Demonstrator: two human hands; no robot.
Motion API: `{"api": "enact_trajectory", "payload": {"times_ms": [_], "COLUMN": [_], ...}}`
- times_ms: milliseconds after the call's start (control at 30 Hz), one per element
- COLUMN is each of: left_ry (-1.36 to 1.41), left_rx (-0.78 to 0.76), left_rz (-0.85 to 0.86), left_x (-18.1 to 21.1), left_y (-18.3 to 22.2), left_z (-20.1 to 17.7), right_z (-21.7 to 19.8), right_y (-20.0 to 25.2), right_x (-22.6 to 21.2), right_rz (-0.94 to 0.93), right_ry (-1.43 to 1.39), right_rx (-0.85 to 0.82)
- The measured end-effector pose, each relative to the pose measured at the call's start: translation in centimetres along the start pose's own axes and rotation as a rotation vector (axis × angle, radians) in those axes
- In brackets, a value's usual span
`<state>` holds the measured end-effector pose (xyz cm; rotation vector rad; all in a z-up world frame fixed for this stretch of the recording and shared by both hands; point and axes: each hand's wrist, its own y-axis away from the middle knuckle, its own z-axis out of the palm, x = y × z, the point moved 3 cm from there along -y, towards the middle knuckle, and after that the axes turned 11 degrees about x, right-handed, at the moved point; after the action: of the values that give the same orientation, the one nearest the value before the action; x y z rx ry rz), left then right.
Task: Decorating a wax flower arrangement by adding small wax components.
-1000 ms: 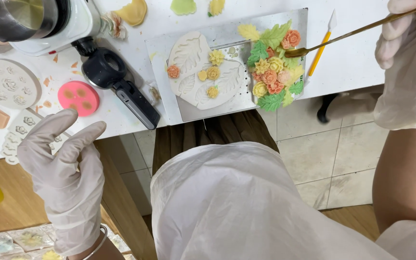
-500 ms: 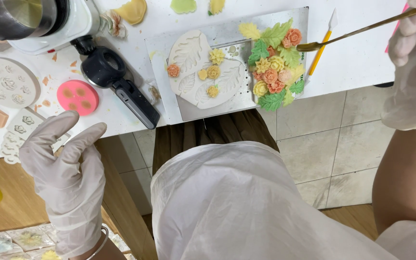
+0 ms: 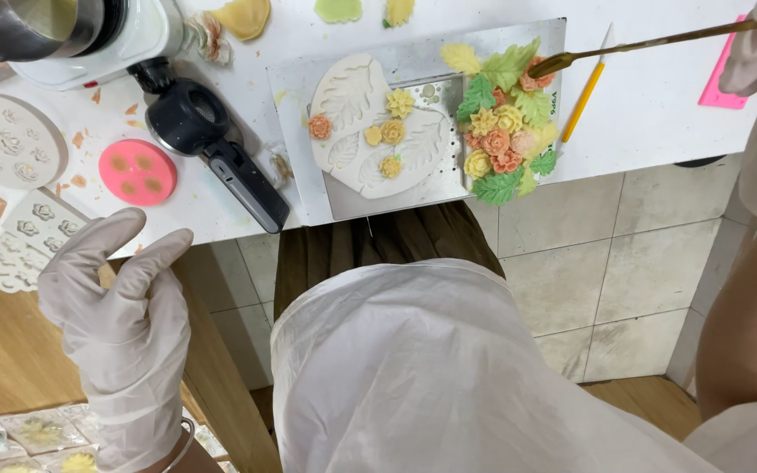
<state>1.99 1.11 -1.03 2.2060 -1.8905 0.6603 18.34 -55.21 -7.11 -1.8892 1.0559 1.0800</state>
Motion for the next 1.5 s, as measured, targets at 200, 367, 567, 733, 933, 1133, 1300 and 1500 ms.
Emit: {"api": "enact_trajectory", "payload": {"times_ms": [200, 367, 567, 733, 933, 1133, 1300, 1500], "left_ry": [-0.007, -0.006, -0.047, -0.035, -0.023, -0.002, -0.028, -0.043], "left_rx": [0.012, 0.004, -0.002, -0.005, -0.009, -0.026, -0.040, -0.041], "left_rz": [0.024, 0.006, 0.015, 0.014, 0.031, 0.027, 0.036, 0.036], "left_x": [0.7, 0.9, 1.5, 0.9, 1.6, 1.4, 1.8, 2.4], "left_y": [0.1, 0.1, -0.3, 0.3, -0.6, -0.8, -1.3, -1.6], "left_z": [-0.1, -0.1, -0.2, 0.1, 0.0, 0.0, -0.3, -0.4], "right_z": [-1.2, -1.6, -1.1, -1.0, 0.1, 0.4, -0.2, 0.1], "right_y": [0.3, -0.9, -2.3, -2.4, -2.2, -2.3, -2.7, -2.4], "right_x": [2.2, 2.5, 2.1, 1.9, 0.6, 0.1, 0.7, 0.4], "right_rz": [0.182, 0.217, 0.118, 0.046, 0.167, 0.123, -0.185, -0.225], "right_ry": [0.111, 0.134, 0.068, 0.023, 0.088, 0.024, 0.006, -0.009], "right_rx": [0.064, 0.066, -0.009, -0.057, -0.008, 0.062, -0.033, -0.089]}}
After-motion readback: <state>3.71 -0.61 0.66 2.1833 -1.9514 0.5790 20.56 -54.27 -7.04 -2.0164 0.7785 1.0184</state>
